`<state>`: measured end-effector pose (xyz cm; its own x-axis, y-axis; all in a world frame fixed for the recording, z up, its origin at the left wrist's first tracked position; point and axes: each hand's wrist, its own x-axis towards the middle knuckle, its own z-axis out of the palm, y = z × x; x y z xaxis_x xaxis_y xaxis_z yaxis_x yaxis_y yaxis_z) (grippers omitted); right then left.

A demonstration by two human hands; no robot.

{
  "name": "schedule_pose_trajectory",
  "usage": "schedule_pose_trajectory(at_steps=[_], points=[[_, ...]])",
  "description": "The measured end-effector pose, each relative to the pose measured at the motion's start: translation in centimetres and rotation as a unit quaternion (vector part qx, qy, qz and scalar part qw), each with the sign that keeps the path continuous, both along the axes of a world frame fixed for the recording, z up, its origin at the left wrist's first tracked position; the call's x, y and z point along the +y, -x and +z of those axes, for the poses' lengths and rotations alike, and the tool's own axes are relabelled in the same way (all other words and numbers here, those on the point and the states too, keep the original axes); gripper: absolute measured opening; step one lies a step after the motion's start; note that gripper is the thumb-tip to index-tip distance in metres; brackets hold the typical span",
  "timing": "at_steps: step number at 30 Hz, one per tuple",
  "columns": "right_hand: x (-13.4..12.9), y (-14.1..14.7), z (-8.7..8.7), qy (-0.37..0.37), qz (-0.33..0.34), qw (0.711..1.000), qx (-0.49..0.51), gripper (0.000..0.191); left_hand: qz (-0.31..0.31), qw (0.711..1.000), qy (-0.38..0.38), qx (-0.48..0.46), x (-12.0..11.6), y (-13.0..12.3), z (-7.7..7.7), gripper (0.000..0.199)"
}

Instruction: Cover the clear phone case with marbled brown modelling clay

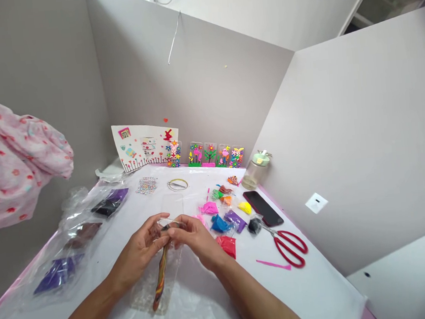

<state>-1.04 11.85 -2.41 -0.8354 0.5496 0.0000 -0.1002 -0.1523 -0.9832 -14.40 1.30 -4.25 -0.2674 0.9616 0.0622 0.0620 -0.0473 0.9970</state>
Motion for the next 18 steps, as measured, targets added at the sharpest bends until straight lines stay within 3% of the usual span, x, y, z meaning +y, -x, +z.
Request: schedule_pose_trajectory(at_steps=[5,11,18], points=[[0.1,0.5,-1.0,-0.059,-0.042,0.997,-0.021,0.024,-0.018,1.0,0.005,-0.003,-0.2,0.3,0.2,0.052],[0.3,0.3,-0.8,-0.046,-0.052,0.998,0.003,0.025,-0.053,0.992,0.015,-0.111,0.3,0.7,0.0,0.063],[0.3,0.3,-0.8,-0.003,-0.055,0.997,0.051,0.026,-0.061,0.991,-0.027,-0.114,0.7,0.6,-1.1,0.054]])
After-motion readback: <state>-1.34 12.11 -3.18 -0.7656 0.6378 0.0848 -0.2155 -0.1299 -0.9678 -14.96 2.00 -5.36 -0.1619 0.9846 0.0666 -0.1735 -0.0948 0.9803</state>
